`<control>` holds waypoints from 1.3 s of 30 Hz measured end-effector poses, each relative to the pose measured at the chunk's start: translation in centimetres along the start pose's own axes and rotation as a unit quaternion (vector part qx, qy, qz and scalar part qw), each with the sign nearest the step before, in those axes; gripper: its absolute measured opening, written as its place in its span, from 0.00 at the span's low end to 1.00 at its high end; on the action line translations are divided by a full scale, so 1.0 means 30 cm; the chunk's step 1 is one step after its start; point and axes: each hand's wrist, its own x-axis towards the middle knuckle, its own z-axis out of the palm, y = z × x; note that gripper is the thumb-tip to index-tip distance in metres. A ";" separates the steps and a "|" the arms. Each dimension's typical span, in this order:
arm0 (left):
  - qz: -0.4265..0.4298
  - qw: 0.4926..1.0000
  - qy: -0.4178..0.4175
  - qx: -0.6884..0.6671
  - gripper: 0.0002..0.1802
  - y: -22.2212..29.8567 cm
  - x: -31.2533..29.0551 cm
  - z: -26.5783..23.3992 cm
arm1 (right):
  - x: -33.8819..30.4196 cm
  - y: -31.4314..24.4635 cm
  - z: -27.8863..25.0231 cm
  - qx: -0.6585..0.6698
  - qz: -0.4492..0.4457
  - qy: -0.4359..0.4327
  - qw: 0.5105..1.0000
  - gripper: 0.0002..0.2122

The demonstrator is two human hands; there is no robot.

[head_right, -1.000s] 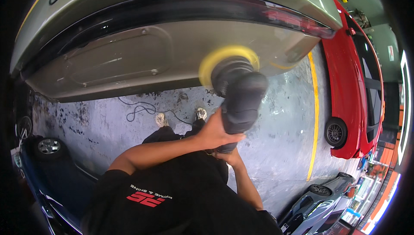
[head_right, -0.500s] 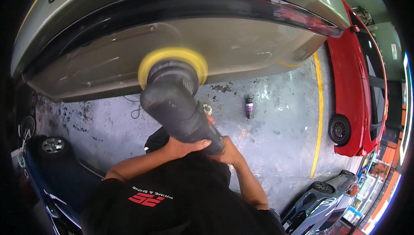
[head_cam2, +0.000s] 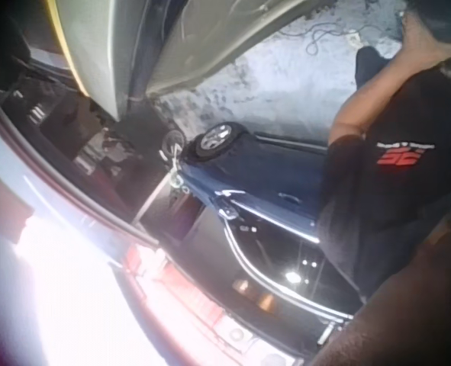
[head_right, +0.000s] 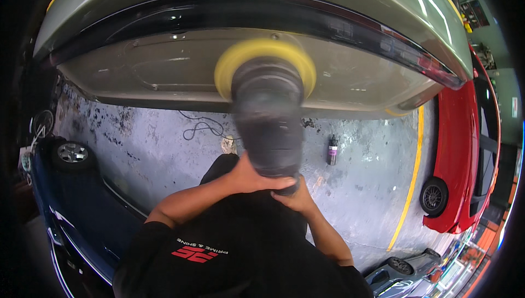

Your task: The person uses a rotary polisher with a yellow pad to buff the rear trunk lid of a beige car in a garage. The person opens the trunk to access the underside, then continues polishing the exterior surface.

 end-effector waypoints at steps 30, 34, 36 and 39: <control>0.119 0.981 0.093 -0.122 0.52 0.085 -0.231 -0.456 | 0.343 -0.151 0.394 -0.151 -0.111 -0.090 0.978 0.21; 0.153 0.956 0.159 -0.193 0.53 0.077 -0.261 -0.444 | 0.325 -0.323 0.378 -0.222 -0.044 -0.092 0.970 0.21; 0.115 0.960 0.180 -0.182 0.57 0.059 -0.273 -0.399 | 0.274 -0.324 0.331 -0.223 -0.048 -0.083 0.970 0.21; 0.065 0.991 0.084 -0.081 0.38 0.070 -0.227 -0.310 | 0.162 -0.219 0.244 -0.191 -0.009 -0.068 0.979 0.20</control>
